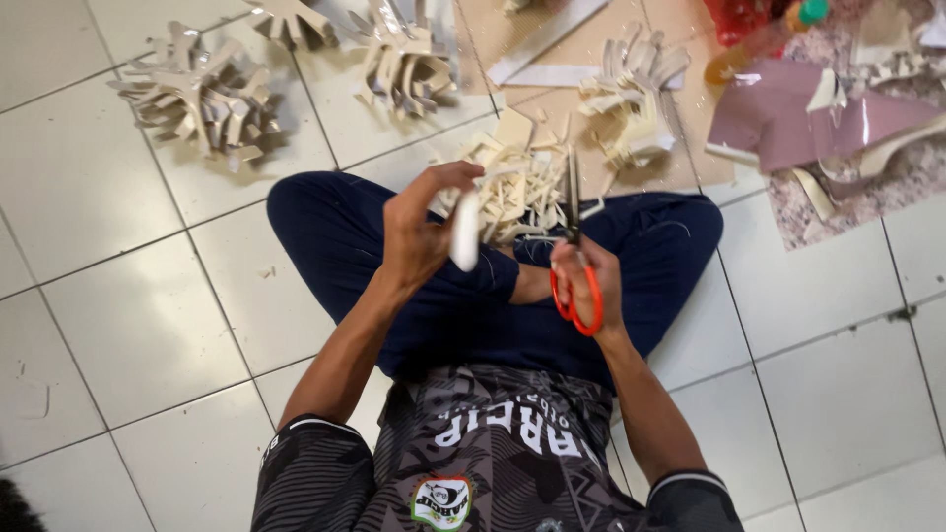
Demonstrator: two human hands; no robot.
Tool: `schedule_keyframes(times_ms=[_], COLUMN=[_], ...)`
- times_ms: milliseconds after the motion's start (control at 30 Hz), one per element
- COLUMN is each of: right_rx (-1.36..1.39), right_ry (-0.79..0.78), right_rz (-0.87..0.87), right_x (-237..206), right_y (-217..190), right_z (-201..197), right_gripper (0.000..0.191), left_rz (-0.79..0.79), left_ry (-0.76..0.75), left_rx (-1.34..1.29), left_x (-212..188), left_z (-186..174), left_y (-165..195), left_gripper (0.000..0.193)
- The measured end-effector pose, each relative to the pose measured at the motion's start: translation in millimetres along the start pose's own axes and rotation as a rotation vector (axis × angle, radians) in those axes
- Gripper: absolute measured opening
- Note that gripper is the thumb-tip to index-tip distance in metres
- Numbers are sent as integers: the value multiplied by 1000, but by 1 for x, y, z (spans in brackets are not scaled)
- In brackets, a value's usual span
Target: The person sits cross-legged on the floor and uses red-handled scissors to trim excess material from white shoe components, one piece at a time, placing trimmed pieces aside and picking up new parts from the pile around them.
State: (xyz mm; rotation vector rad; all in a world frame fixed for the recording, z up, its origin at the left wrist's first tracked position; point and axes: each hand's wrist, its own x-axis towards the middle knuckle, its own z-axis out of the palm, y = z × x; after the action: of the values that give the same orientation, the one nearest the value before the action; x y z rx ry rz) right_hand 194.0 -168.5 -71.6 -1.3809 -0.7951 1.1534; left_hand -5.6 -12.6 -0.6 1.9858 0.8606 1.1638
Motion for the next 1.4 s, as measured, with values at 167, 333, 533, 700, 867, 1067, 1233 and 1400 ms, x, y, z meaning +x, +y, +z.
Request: schedule_keyframes(times_ms=[167,333,533,700,867,1067,1233,1400], right_rx=[92,135,83,96,-57,416,462,470], right_ry=[37,79,90,103,200,262,357,330], right_rz=[125,192,212,269,161,32,4,-3], right_x=[1,2,8,12,6,2,7,9], right_y=[22,40,48,57,54,53,56,50], right_z=[-17,-24,-17,-19,-56,-92,-88,-84], right_gripper=[43,41,37,33,46,52,50,48], left_rz=[-321,-296,-485,-378,-137,65,217,419], left_ry=[100,66,-114,-18,22,-217,-517,-861], left_rx=[-447,-316,254,368,482,219,292,533], left_x=[26,106,95,91,86,84,102,132], left_z=[-9,-23,-6,-1,16,128,244,310], left_y=[-62,-186,-242,-231,-195,-136,-88,-63], left_gripper=[30,50,56,47,30,28,32,34])
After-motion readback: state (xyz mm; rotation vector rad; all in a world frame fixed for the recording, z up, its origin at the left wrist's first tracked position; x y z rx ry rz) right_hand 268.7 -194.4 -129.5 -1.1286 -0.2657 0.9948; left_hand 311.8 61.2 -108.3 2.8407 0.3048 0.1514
